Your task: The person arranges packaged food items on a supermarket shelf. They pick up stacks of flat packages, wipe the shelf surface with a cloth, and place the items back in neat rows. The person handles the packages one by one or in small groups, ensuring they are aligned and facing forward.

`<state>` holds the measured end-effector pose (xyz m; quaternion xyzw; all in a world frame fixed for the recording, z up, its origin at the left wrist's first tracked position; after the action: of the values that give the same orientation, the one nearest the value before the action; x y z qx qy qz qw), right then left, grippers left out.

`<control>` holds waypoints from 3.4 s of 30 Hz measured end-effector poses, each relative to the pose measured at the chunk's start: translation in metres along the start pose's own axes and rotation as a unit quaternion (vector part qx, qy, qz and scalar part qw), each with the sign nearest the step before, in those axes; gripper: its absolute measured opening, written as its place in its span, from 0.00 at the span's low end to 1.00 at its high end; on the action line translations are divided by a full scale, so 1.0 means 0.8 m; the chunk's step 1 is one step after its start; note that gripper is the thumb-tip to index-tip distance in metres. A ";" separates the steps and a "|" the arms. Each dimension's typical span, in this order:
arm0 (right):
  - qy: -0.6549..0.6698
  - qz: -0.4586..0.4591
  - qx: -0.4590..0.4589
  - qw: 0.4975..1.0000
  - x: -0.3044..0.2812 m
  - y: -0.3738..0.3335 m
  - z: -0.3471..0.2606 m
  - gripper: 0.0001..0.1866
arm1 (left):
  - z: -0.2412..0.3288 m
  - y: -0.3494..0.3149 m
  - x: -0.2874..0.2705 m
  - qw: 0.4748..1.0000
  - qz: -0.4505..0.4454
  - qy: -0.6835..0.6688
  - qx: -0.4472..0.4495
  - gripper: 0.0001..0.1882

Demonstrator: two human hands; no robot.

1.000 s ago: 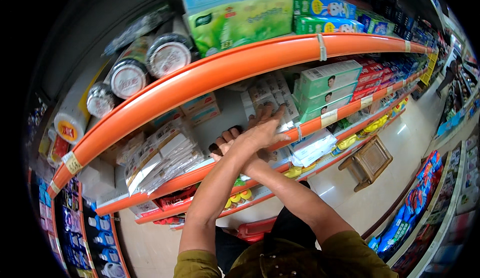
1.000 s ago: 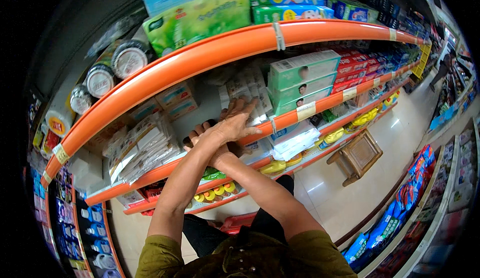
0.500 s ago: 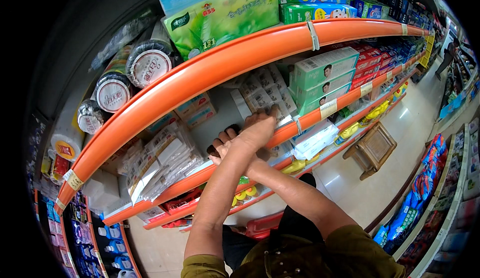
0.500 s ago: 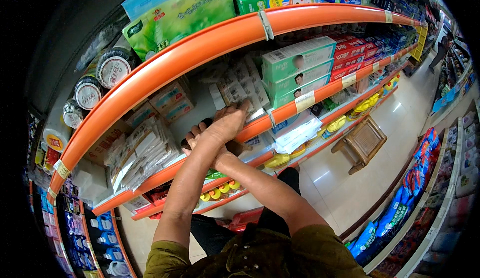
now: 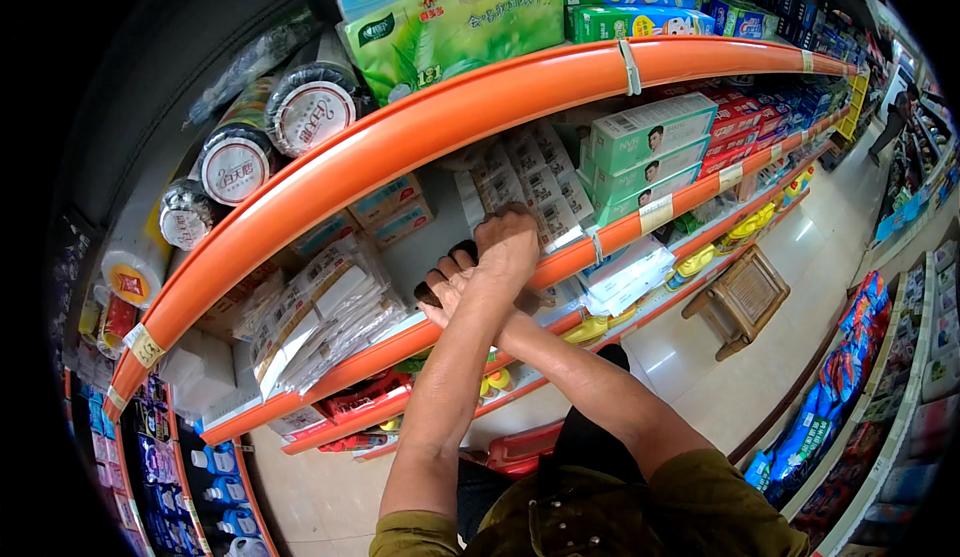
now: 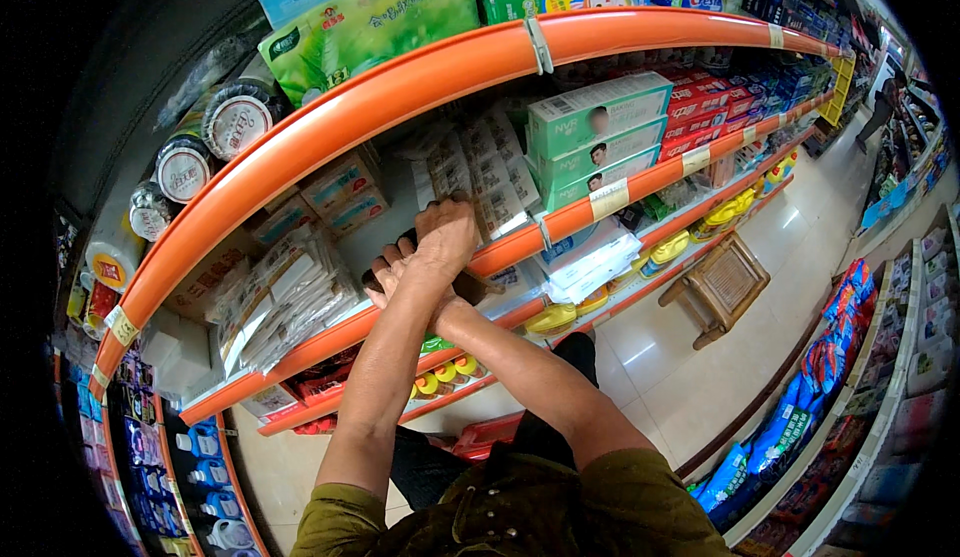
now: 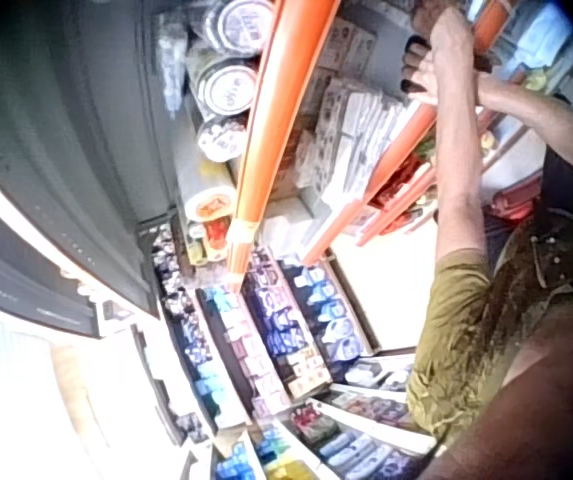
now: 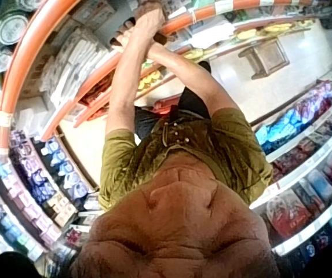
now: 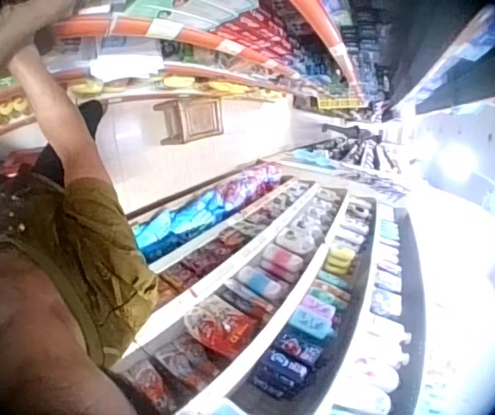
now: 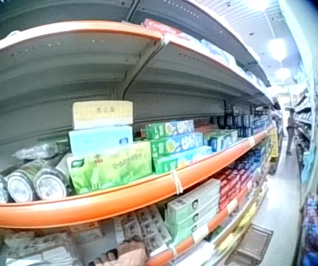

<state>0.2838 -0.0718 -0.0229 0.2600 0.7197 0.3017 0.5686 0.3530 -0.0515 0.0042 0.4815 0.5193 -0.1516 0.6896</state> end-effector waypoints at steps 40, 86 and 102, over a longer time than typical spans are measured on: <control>-0.091 -0.196 0.174 0.961 -0.027 0.037 0.112 0.24 | -0.068 -0.222 -0.023 0.474 0.161 -0.740 -0.449 0.17; 0.074 -0.036 -0.106 0.991 -0.056 -0.003 -0.032 0.26 | -0.079 -0.203 -0.019 0.330 0.158 -0.740 -0.565 0.15; -0.209 -0.050 0.120 0.969 -0.045 0.045 0.190 0.24 | -0.084 -0.196 -0.066 0.626 0.175 -0.641 -0.408 0.16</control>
<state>0.4414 -0.0519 0.0016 0.3474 0.6281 0.1233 0.6852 0.1816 -0.0886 -0.0295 0.0142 -0.1397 -0.0714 0.9875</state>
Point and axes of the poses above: each hand's wrist, its own y-axis towards the middle knuckle, its own x-axis out of the palm, z = x × y, the point moved 5 cm from there along y, towards the middle knuckle, and after that the axes turned 13 degrees about z, right-handed, at the moved point
